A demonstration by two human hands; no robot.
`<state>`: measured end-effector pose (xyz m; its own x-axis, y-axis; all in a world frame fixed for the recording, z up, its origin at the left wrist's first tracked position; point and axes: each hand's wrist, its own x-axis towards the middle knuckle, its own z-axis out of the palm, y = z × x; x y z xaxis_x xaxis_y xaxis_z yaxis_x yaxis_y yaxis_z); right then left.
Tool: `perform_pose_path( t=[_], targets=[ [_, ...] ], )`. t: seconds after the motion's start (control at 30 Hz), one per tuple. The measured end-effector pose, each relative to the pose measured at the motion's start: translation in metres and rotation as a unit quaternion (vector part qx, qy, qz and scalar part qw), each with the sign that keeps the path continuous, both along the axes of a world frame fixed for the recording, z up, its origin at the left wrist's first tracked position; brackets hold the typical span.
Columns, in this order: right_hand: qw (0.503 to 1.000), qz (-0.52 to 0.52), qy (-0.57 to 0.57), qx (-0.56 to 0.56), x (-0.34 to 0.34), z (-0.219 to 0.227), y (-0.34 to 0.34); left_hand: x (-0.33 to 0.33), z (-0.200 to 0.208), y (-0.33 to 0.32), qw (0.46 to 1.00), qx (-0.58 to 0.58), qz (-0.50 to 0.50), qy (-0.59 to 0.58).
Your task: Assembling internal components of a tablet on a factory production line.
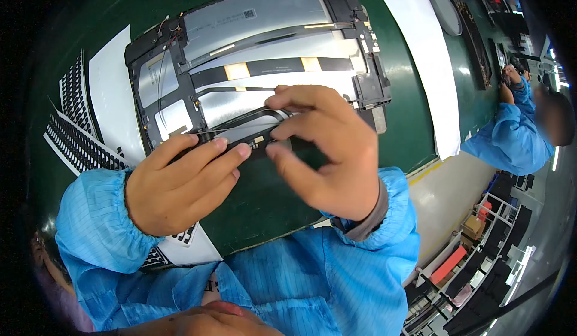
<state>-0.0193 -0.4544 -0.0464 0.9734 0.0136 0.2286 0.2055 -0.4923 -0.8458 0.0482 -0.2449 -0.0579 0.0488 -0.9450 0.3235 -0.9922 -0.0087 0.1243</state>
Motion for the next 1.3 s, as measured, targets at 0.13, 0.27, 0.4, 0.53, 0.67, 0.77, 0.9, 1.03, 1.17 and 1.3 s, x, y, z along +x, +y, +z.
perform_pose_path(
  t=[0.13,0.27,0.4,0.53,0.67,0.77,0.9,1.03,1.17,1.3],
  targets=[
    [0.997,0.025,-0.026,-0.065,0.001,-0.004,0.003,0.000,-0.001,0.001,1.000,-0.002,0.002,0.005],
    [0.995,0.051,0.013,-0.090,0.000,-0.001,0.003,0.001,-0.002,0.003,1.000,-0.001,-0.001,0.003],
    [0.979,0.042,-0.104,-0.172,-0.002,-0.003,0.011,-0.001,-0.001,0.005,1.000,-0.005,0.002,0.002],
    [0.926,0.068,-0.235,-0.289,0.001,-0.005,0.018,-0.002,0.005,0.005,0.999,0.023,-0.004,0.034],
    [0.921,0.049,-0.227,-0.312,-0.002,-0.002,0.019,-0.002,0.036,0.035,0.993,0.040,0.010,0.108],
    [0.930,-0.005,-0.227,-0.288,-0.008,0.002,0.015,-0.012,0.061,0.073,0.967,0.145,0.036,0.204],
    [0.918,0.302,-0.230,-0.116,-0.028,0.000,0.037,-0.038,0.028,0.095,0.952,0.146,0.175,0.202],
    [0.873,0.411,-0.222,-0.140,-0.050,-0.021,0.080,-0.041,0.011,0.105,0.981,0.085,0.152,0.084],
    [0.887,0.403,-0.187,-0.130,-0.057,-0.030,0.083,-0.047,0.020,0.128,0.983,-0.022,0.174,0.044],
    [0.902,0.376,-0.179,-0.115,-0.055,-0.031,0.082,-0.052,0.030,0.179,0.964,0.030,0.220,0.143]
  ],
)
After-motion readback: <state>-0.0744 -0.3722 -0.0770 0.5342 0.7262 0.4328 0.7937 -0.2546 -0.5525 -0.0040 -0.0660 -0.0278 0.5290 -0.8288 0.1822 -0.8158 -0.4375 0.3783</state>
